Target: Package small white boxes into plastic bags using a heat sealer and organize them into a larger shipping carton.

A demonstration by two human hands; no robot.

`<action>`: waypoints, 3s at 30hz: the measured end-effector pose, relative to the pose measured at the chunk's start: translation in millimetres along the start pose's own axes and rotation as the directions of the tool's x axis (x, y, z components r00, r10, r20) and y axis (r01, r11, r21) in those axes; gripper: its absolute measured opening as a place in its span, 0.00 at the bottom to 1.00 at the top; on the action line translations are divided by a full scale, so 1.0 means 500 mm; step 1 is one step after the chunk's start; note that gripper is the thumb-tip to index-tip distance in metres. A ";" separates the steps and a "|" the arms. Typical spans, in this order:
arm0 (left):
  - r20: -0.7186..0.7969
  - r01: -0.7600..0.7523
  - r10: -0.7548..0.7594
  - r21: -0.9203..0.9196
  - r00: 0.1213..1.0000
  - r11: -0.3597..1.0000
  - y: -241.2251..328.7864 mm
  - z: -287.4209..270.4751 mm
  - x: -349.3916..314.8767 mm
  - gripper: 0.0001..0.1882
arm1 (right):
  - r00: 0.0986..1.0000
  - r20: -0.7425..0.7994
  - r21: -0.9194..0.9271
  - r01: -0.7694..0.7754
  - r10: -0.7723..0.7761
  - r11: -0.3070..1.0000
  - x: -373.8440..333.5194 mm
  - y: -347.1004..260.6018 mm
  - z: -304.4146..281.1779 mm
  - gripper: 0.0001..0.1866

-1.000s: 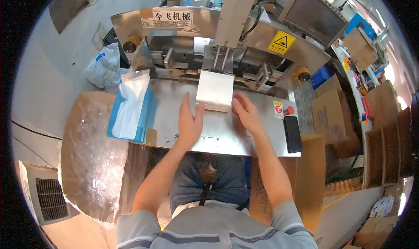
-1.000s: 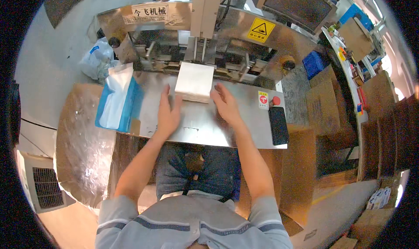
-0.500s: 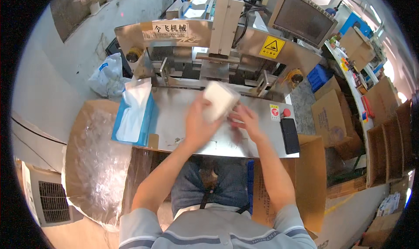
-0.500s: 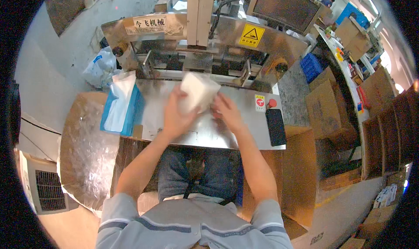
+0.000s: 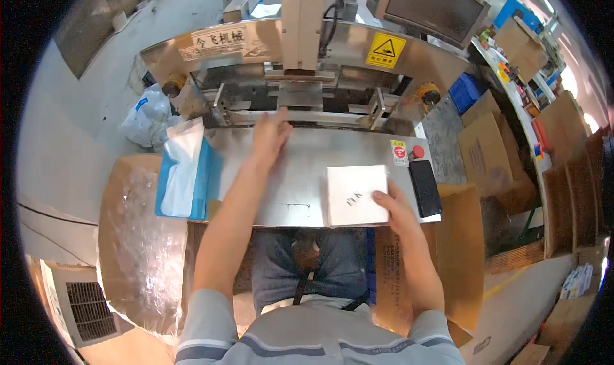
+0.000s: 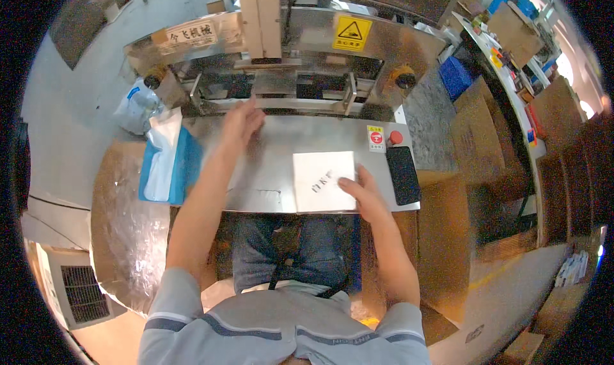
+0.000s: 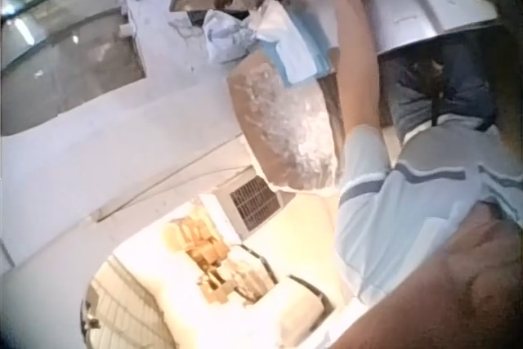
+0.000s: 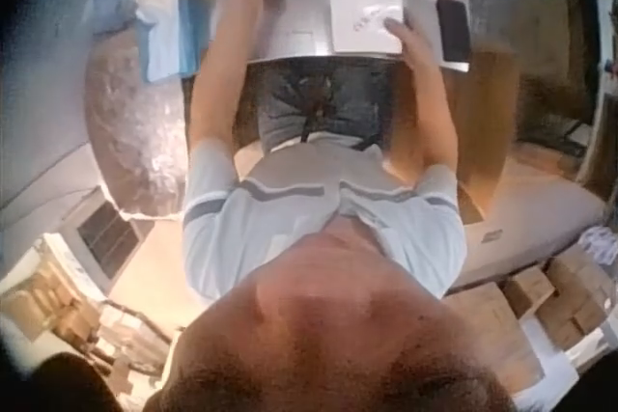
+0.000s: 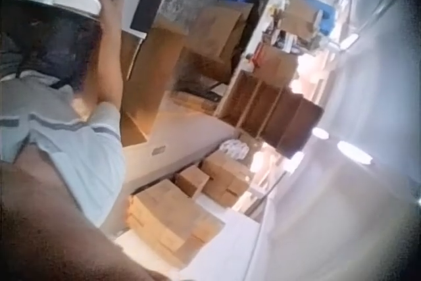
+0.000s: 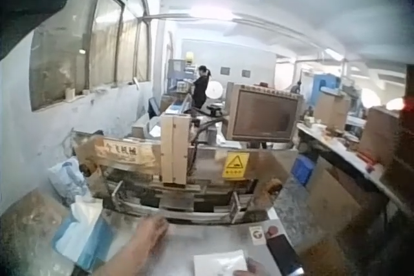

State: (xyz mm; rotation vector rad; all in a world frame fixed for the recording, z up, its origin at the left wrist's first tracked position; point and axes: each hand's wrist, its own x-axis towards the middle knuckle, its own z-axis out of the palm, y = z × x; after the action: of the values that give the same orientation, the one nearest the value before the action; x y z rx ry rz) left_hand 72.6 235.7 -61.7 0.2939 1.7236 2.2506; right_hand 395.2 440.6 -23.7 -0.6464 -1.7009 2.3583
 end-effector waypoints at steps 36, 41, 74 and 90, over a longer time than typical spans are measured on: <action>0.802 -0.840 0.281 0.542 0.528 0.032 -0.091 0.241 -0.411 0.07 | 0.460 -0.466 0.451 -0.611 0.755 0.651 -0.654 0.880 -0.701 0.20; 0.776 -0.831 0.325 0.553 0.540 0.061 -0.089 0.227 -0.410 0.07 | 0.731 -0.471 -0.750 -0.626 0.494 0.212 -0.538 0.709 -0.706 0.27; -0.104 -0.126 0.327 0.781 0.939 0.612 0.285 -0.454 -0.063 0.28 | 0.817 -0.385 -0.894 -0.214 -0.429 0.395 -0.279 0.185 -0.369 0.37; 0.056 -0.451 0.705 0.803 0.707 0.389 0.405 -0.291 -0.115 0.10 | 0.637 -0.393 -0.873 -0.032 -0.663 0.486 -0.257 0.145 -0.309 0.31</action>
State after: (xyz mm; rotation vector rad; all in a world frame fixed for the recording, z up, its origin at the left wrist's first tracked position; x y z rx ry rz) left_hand 56.8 35.0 96.4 0.9353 3.1499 1.7600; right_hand 585.4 501.2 -99.5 -1.0054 -2.1433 0.6539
